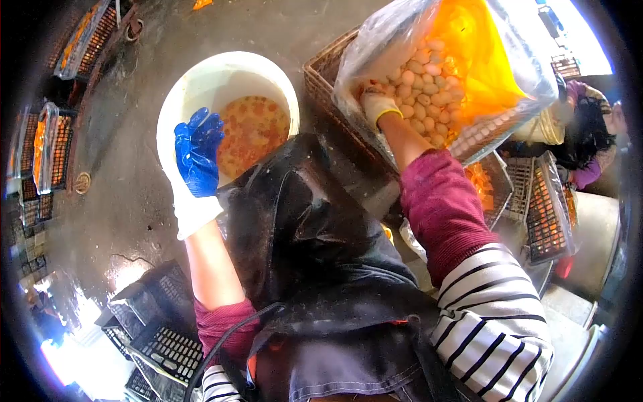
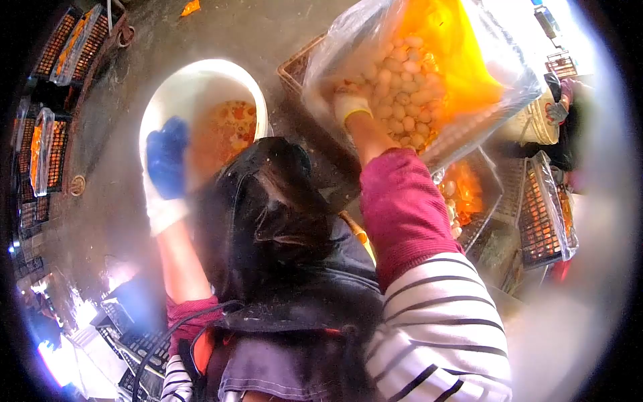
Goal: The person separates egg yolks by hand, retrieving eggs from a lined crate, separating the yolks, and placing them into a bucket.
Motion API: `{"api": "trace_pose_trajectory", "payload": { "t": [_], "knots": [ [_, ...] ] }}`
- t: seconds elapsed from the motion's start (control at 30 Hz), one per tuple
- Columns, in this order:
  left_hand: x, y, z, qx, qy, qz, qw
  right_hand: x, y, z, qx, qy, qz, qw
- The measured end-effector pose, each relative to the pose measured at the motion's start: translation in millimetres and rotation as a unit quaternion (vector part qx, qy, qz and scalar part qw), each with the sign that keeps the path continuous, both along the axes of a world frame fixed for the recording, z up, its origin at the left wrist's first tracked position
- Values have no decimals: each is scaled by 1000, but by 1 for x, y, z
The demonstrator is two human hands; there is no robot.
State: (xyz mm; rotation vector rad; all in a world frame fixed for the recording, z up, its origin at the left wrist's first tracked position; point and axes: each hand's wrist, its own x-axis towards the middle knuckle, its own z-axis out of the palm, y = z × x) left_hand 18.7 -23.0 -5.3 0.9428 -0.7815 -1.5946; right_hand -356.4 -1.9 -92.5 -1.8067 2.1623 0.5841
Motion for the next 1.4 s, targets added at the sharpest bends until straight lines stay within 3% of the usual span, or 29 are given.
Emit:
{"api": "trace_pose_trajectory", "payload": {
  "t": [0.07,0.17,0.2,0.27,0.3,0.37,0.43,0.57,0.63,0.67,0.73,0.77,0.83,0.87,0.93,0.97,1.0,1.03,1.1,1.17,1.27,1.33,1.37,1.4],
  "knots": [
    [-4,2,1,-36,-45,5,998,12,7,37,-34,-7,-41,999],
    [-3,-4,-5,-2,6,-11,1000,-30,-12,2,38,-138,-134,981],
    [-5,-4,-3,-5,-11,-11,1000,-33,0,-8,-104,-361,-397,838],
    [-8,-1,3,-11,-45,-6,999,-27,7,32,36,-213,-124,969],
    [-5,-3,-3,-15,-25,-17,999,-22,8,61,103,-126,24,986],
    [4,-8,-19,-25,15,-30,999,-10,22,77,146,-73,87,983],
    [-4,-3,-9,7,11,12,1000,2,38,79,100,-149,-87,980],
    [1,-7,-24,-16,92,3,996,9,53,72,-80,-182,-56,979],
    [1,-2,-20,-1,80,-2,997,-4,44,44,-120,-226,-71,964],
    [0,2,-14,-10,63,0,998,-9,29,16,-151,-346,-72,923],
    [-5,8,-1,-32,30,2,999,20,17,47,-226,-551,-98,797],
    [-7,10,3,-38,28,-3,999,66,17,97,-268,-635,-121,715],
    [-9,17,14,-48,19,-8,999,94,-14,101,-370,-537,9,758],
    [-12,22,23,-49,4,23,999,107,-21,97,-419,-546,34,725],
    [-12,23,23,-37,18,27,999,129,-36,94,-282,-652,-135,691],
    [-9,22,22,-30,25,28,999,133,-37,85,-278,-515,-21,811],
    [-9,20,18,-23,48,17,998,137,-38,78,-294,-303,111,900],
    [-6,20,17,-20,54,21,998,141,-39,71,-322,-127,217,913],
    [-6,22,19,-15,72,29,997,142,-57,69,-243,-132,199,940],
    [-6,24,26,-20,44,5,999,135,-59,68,-230,-369,67,898],
    [-9,22,7,-23,25,-37,999,150,-58,104,-176,-612,18,771],
    [-12,30,29,7,4,-124,992,178,-49,117,-180,-683,70,704],
    [-15,36,40,104,102,-134,980,194,-44,118,-206,-689,113,685],
    [-13,35,39,51,150,-149,976,208,-41,123,-166,-712,108,674]
  ]
}}
